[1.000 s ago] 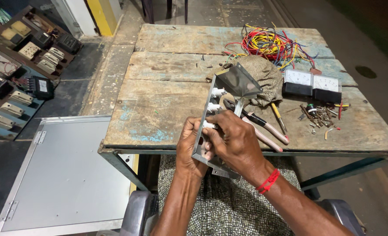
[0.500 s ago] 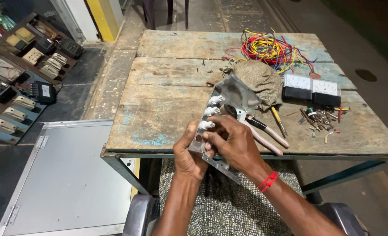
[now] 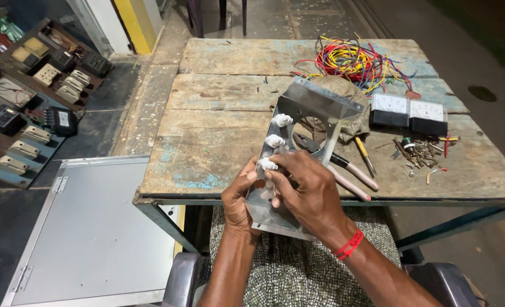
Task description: The person assembles an electrical panel by fitting buttons and an analog meter into a metal plate, using pliers and a screwdriver.
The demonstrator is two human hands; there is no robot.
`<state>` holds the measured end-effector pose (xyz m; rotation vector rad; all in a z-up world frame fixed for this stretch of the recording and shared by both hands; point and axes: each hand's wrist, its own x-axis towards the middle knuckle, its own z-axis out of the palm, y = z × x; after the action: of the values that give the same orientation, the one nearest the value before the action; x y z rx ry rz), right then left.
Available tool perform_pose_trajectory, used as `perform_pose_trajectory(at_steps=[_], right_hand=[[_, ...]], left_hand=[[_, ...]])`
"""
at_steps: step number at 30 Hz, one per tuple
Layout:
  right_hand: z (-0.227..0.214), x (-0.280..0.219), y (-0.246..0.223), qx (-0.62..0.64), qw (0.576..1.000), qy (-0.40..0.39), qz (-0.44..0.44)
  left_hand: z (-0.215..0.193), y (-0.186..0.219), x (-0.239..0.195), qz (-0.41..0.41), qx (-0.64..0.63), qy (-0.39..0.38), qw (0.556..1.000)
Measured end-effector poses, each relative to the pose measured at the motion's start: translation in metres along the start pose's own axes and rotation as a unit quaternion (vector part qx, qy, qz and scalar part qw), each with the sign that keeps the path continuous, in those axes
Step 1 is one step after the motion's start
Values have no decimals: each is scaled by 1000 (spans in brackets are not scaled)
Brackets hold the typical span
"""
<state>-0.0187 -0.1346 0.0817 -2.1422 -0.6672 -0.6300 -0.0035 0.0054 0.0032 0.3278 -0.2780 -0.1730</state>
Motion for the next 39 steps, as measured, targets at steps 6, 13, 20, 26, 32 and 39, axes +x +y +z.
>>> perform_pose_trajectory(at_steps=[6, 13, 20, 26, 32, 39], right_hand=[[-3, 0, -4, -40, 997, 26, -57], [-3, 1, -6, -38, 998, 26, -46], [-7, 5, -1, -71, 996, 16, -60], [-8, 3, 2, -48, 996, 9, -71], [-2, 1, 4, -36, 997, 11, -62], [5, 1, -1, -36, 999, 5, -4]], left_hand=[[-3, 0, 2, 8, -10, -9, 1000], [6, -3, 3, 25, 25, 0, 999], [16, -3, 4, 22, 44, 32, 998], [6, -2, 7, -16, 27, 33, 999], [-16, -8, 10, -5, 48, 61, 997], [-20, -12, 11, 11, 15, 79, 997]])
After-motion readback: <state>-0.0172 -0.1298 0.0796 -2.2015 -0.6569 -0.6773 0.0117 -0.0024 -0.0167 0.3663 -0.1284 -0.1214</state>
